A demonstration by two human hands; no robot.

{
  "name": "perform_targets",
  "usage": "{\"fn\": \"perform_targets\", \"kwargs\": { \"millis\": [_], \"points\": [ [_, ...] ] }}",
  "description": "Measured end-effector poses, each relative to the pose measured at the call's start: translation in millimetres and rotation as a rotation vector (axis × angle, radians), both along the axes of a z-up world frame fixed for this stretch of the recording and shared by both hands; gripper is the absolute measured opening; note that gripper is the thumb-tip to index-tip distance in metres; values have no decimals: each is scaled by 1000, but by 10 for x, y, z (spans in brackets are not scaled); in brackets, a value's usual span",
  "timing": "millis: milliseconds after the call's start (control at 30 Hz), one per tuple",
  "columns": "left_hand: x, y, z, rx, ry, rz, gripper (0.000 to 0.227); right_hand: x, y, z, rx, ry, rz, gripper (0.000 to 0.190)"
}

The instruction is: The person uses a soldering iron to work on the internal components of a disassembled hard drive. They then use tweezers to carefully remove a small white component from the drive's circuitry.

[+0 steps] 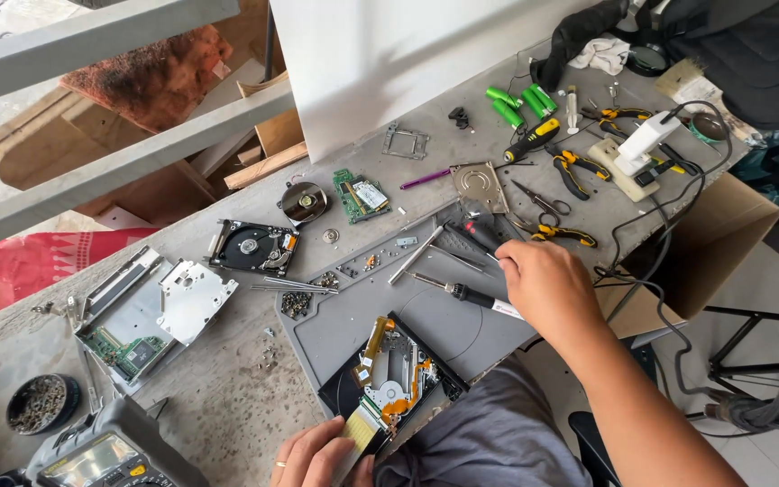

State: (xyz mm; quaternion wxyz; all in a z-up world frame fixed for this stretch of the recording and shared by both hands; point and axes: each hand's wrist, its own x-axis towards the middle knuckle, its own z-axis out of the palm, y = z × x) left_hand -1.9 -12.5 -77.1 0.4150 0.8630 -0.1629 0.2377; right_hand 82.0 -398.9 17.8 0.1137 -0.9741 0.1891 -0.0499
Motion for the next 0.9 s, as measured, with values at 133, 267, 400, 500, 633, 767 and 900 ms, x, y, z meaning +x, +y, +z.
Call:
{"fn": "perform_targets", "kwargs": {
  "millis": [133,267,400,500,633,767,900],
  "points": [
    [19,11,7,33,0,-3,33,69,-67,-177,-136,-40,85,2],
    [23,27,127,32,17,-34,30,155,-178,-252,-218,-67,179,10],
    [-5,8,464,70,55,-83,24,67,-222,-67,-159,-128,222,33],
    [48,32,675,70,1,-182,20,-240,226,582,167,-229,234,62],
    [27,67,778,68,56,-218,29,-692,800,492,722,-326,432,64],
    [6,60,840,83,64,-219,23,-909,1181,154,1115,-334,597,96],
    [23,81,867,121,24,-259,18,-912,1339,-83,848,-476,734,115]
  ]
}}
